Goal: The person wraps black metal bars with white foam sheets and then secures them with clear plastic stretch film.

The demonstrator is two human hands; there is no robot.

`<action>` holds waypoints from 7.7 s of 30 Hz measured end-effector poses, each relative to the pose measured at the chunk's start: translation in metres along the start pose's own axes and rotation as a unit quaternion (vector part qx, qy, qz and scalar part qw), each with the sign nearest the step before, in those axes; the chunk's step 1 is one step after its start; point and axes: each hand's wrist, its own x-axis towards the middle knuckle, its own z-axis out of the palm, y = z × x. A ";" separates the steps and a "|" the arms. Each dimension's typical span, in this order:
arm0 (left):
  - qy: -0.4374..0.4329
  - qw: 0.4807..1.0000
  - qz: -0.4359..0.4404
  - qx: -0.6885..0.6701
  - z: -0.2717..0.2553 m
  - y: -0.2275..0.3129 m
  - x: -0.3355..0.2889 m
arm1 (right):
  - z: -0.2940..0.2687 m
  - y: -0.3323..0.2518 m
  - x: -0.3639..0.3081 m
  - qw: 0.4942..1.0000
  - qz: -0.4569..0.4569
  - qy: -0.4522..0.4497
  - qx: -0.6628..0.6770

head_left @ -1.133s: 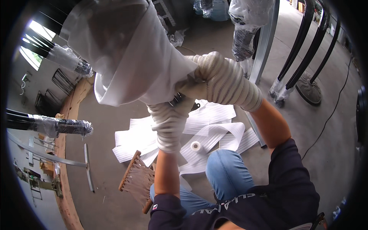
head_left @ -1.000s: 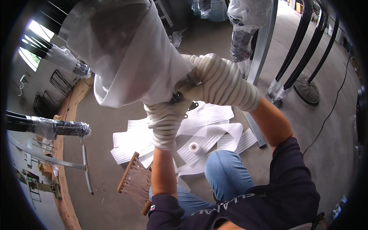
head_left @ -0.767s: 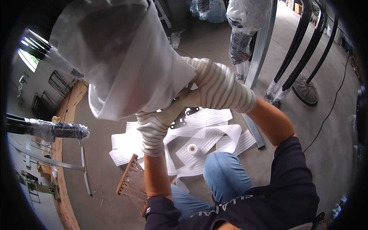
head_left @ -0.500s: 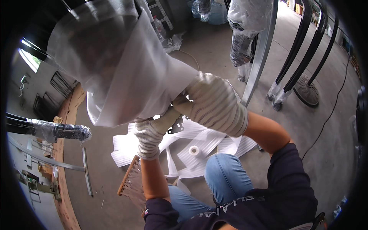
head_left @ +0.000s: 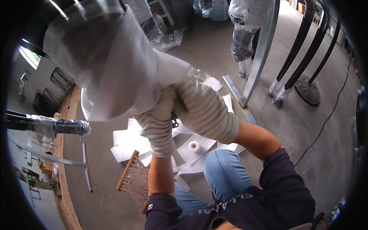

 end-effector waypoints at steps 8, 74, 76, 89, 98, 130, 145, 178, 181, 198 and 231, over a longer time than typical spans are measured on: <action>-0.190 0.973 -0.008 0.130 -0.028 -0.019 0.015 | -0.023 0.015 -0.008 0.965 -0.229 -0.028 -0.126; -0.338 0.923 -0.018 0.181 -0.107 -0.096 -0.108 | 0.063 0.077 -0.148 0.759 0.367 -0.240 0.481; -0.355 0.930 -0.044 0.089 -0.081 -0.096 -0.099 | 0.035 0.056 -0.120 0.848 0.305 -0.249 0.356; -0.165 0.983 0.017 0.081 -0.031 -0.066 -0.074 | 0.016 0.002 -0.098 0.919 0.283 0.016 0.274; -0.219 0.929 -0.255 -0.152 -0.034 -0.036 -0.060 | -0.002 0.030 -0.094 0.712 0.336 0.025 0.616; -0.321 0.915 -0.187 -0.159 -0.034 -0.054 -0.099 | -0.016 0.030 -0.117 0.709 0.342 0.189 0.587; -0.272 0.940 -0.122 -0.169 -0.052 -0.058 -0.100 | 0.000 0.040 -0.113 0.643 0.362 0.038 0.674; -0.369 0.819 -0.407 -0.166 -0.017 -0.098 -0.044 | -0.019 0.043 -0.097 0.453 0.437 0.137 0.765; -0.353 0.804 -0.438 -0.194 -0.051 -0.148 0.002 | -0.047 0.025 -0.039 0.613 0.412 0.196 0.645; -0.408 0.895 -0.091 -0.157 -0.009 -0.071 0.281 | -0.076 0.039 0.178 0.807 0.141 -0.021 0.573; -0.177 0.943 0.078 -0.271 -0.062 -0.029 0.172 | -0.059 -0.022 0.105 0.834 -0.015 -0.014 0.551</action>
